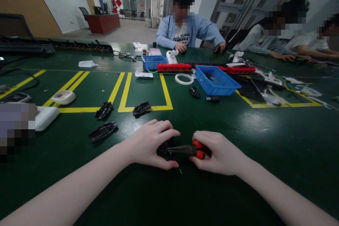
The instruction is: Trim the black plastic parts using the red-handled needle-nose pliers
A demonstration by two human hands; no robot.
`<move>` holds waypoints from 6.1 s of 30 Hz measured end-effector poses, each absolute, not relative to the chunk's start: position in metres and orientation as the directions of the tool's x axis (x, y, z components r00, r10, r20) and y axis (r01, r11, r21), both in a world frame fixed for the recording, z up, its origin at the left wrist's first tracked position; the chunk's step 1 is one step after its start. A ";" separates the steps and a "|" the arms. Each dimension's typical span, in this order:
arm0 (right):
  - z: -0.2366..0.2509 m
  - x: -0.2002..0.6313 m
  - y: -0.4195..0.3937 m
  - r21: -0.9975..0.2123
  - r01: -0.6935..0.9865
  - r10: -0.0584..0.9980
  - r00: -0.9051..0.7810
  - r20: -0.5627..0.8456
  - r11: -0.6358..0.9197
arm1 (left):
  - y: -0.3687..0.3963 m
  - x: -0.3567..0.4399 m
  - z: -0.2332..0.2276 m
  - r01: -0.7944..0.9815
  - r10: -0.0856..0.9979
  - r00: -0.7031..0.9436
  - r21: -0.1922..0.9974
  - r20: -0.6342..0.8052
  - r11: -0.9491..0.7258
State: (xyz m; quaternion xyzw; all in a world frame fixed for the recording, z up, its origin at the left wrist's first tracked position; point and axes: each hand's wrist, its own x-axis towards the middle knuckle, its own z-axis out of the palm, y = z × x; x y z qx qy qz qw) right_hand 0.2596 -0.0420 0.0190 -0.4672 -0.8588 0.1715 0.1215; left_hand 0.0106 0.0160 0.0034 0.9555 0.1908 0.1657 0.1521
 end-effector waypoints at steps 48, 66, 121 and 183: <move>0.013 0.262 -0.043 -0.296 0.769 0.823 -0.522 0.222 0.567 | 0.019 0.011 -0.001 0.303 0.405 0.877 0.357 0.258 -0.883; 0.044 0.305 -0.041 -0.396 0.888 0.966 -0.259 -0.012 0.233 | 0.009 0.012 0.005 0.338 0.415 0.876 0.302 0.245 -0.891; 0.039 0.288 -0.066 -0.692 0.679 0.969 -0.161 0.186 0.246 | 0.017 0.010 -0.003 0.344 0.482 0.854 0.485 0.194 -0.804; 0.051 0.296 -0.071 -0.288 0.868 0.909 -0.348 0.230 0.405 | 0.021 0.006 -0.002 0.205 0.538 0.704 0.594 0.463 -0.778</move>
